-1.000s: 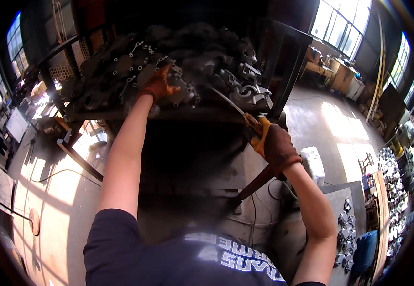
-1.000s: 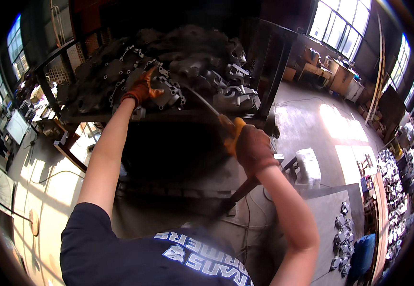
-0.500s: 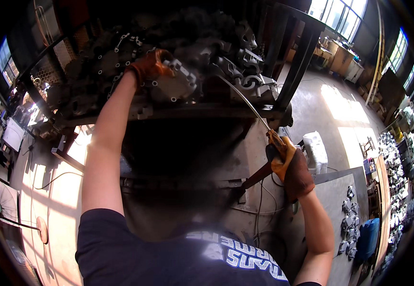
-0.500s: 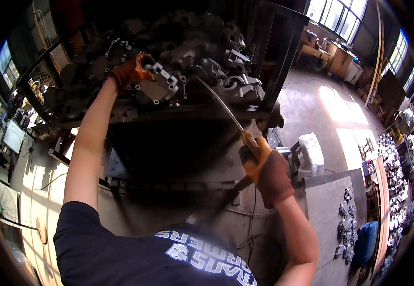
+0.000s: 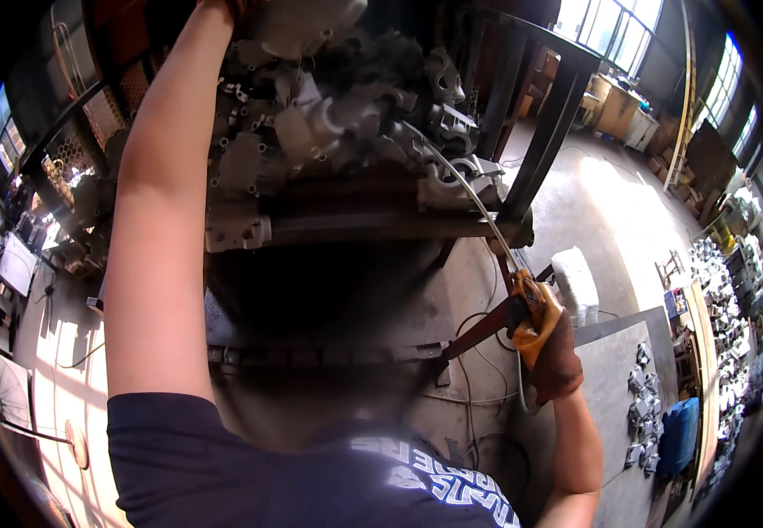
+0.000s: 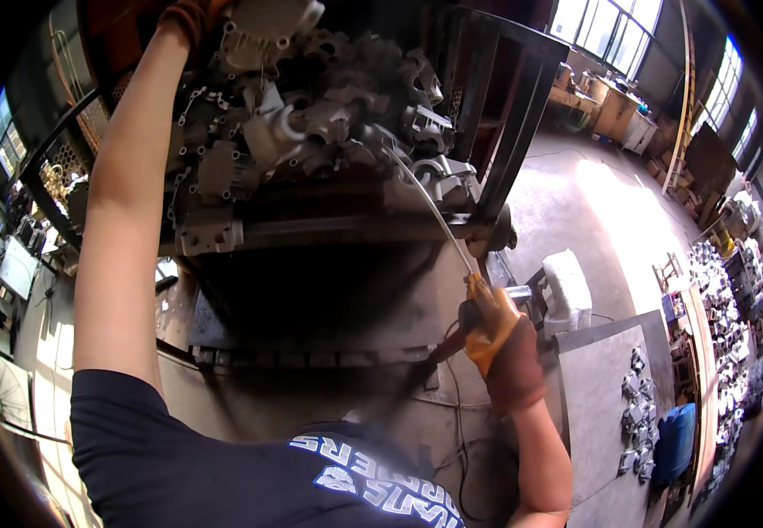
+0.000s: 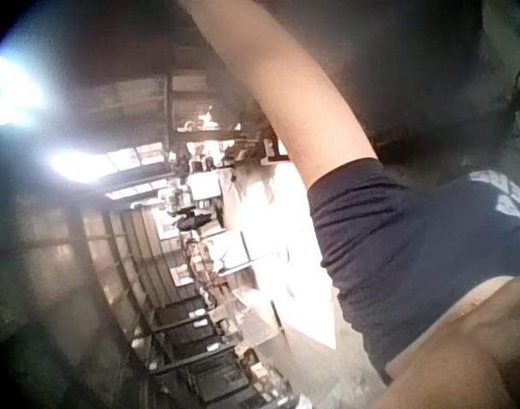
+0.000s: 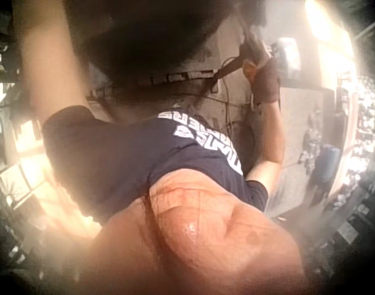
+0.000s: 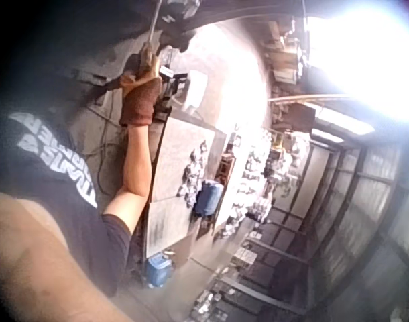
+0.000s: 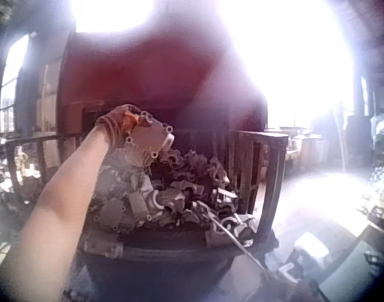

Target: The person uses a handheld air nozzle to blow dust or debris off small metal engine or machine housings. The person picks up individual housings from a metal shelf, places them on a metal table, blows them clean, and then returns them to the shelf.

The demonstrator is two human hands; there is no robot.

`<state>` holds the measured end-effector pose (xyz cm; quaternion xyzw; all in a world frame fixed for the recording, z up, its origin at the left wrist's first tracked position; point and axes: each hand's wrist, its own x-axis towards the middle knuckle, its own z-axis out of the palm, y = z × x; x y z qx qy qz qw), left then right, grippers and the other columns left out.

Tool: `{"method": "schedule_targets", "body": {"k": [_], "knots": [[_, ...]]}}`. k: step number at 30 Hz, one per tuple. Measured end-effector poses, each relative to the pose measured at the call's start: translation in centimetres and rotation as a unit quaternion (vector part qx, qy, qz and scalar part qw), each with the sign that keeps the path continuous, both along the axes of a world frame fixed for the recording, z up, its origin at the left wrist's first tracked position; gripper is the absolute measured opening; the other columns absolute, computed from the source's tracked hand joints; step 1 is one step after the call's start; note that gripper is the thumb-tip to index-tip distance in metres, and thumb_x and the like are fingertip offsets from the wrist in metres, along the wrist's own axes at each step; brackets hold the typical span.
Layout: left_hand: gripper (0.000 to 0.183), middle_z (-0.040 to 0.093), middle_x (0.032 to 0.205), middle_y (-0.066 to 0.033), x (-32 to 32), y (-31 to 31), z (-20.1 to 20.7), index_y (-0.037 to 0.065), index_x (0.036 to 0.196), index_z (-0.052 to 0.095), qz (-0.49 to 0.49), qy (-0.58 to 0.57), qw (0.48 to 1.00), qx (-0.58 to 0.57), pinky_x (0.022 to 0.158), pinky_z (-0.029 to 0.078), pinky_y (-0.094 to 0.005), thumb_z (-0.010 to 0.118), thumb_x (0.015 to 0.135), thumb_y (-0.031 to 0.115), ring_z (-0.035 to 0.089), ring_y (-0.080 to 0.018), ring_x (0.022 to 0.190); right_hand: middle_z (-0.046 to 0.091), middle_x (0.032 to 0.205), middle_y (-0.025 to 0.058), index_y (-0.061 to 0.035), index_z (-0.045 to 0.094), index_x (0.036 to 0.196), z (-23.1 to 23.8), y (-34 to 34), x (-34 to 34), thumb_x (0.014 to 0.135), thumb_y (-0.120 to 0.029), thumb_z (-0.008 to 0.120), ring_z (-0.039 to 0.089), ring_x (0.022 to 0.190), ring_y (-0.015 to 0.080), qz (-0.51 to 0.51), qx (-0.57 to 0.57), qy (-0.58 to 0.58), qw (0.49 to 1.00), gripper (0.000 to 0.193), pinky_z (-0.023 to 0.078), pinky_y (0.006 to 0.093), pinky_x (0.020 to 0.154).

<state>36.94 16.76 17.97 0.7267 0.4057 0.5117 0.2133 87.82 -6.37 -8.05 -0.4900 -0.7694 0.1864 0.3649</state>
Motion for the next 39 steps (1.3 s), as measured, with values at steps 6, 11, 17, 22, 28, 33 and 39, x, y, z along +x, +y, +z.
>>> {"method": "schedule_targets", "body": {"k": [6, 11, 17, 22, 28, 33, 39], "knots": [[0.018, 0.064, 0.083, -0.0141, -6.0, 5.3, 0.1, 0.002, 0.084, 0.057, 0.233, 0.082, 0.942, 0.225, 0.069, 0.053, -0.0382, 0.071, 0.073, 0.008, 0.061, -0.0264, 0.070, 0.057, 0.079, 0.0211, 0.0010, 0.057, 0.109, -0.1, 1.1, -0.5, 0.082, -0.006, 0.056, 0.058, 0.073, 0.0414, 0.007, -0.014, 0.003, 1.000, 0.028, 0.046, 0.0390, 0.063], [0.035, 0.063, 0.108, -0.0098, -1.2, -0.8, -10.6, 0.005, 0.119, 0.051, 0.321, 0.135, 0.915, 0.205, 0.084, 0.055, -0.0339, 0.064, 0.088, 0.012, 0.062, -0.0237, 0.097, 0.058, 0.082, 0.0077, 0.0005, 0.055, 0.106, 0.5, 1.9, -1.2, 0.087, -0.008, 0.057, 0.056, 0.076, 0.0202, 0.014, -0.068, 0.050, 0.996, 0.021, 0.046, 0.0297, 0.066], [0.055, 0.064, 0.104, -0.0074, -1.0, -5.2, -22.3, 0.009, 0.116, 0.056, 0.151, 0.008, 0.976, 0.156, 0.080, 0.055, -0.0340, 0.080, 0.067, 0.008, 0.061, -0.0245, 0.098, 0.060, 0.075, 0.0188, -0.0009, 0.058, 0.103, 2.6, 3.4, -3.2, 0.083, -0.008, 0.056, 0.059, 0.065, 0.0242, 0.059, -0.078, 0.118, 0.988, 0.022, 0.047, 0.0331, 0.065], [0.061, 0.061, 0.113, -0.0104, 3.0, -10.4, -26.2, 0.014, 0.120, 0.055, 0.314, 0.295, 0.869, 0.243, 0.092, 0.047, -0.0385, 0.079, 0.064, 0.009, 0.058, -0.0298, 0.107, 0.062, 0.076, 0.0177, -0.0015, 0.059, 0.105, 6.6, 5.3, -5.5, 0.079, -0.014, 0.061, 0.060, 0.066, 0.0222, 0.073, -0.036, 0.022, 0.996, 0.029, 0.048, 0.0339, 0.067], [0.077, 0.056, 0.124, -0.0090, 5.2, -12.1, -26.9, 0.023, 0.134, 0.044, 0.412, 0.336, 0.833, 0.156, 0.101, 0.041, -0.0394, 0.079, 0.066, 0.011, 0.051, -0.0287, 0.118, 0.064, 0.088, 0.0174, -0.0018, 0.059, 0.111, 7.9, 3.4, -9.8, 0.083, -0.011, 0.064, 0.065, 0.085, 0.0222, 0.052, 0.091, -0.199, 0.974, 0.030, 0.050, 0.0332, 0.075], [0.081, 0.052, 0.129, -0.0074, 4.9, -11.9, -27.3, 0.026, 0.138, 0.038, 0.443, 0.393, 0.796, 0.122, 0.103, 0.039, -0.0391, 0.079, 0.069, 0.017, 0.049, -0.0265, 0.121, 0.067, 0.085, 0.0205, -0.0012, 0.064, 0.099, 9.6, 5.5, -9.4, 0.080, -0.027, 0.066, 0.066, 0.082, 0.0380, 0.123, 0.028, 0.082, 0.989, 0.033, 0.051, 0.0418, 0.073], [0.079, 0.051, 0.130, -0.0046, 5.9, -12.1, -27.6, 0.027, 0.138, 0.038, 0.469, 0.453, 0.757, 0.049, 0.104, 0.038, -0.0370, 0.079, 0.070, 0.023, 0.047, -0.0233, 0.123, 0.063, 0.079, 0.0121, 0.0020, 0.061, 0.104, 8.9, 4.6, -8.3, 0.084, -0.015, 0.061, 0.058, 0.069, 0.0188, 0.095, 0.024, -0.084, 0.992, 0.026, 0.048, 0.0299, 0.065]]}}
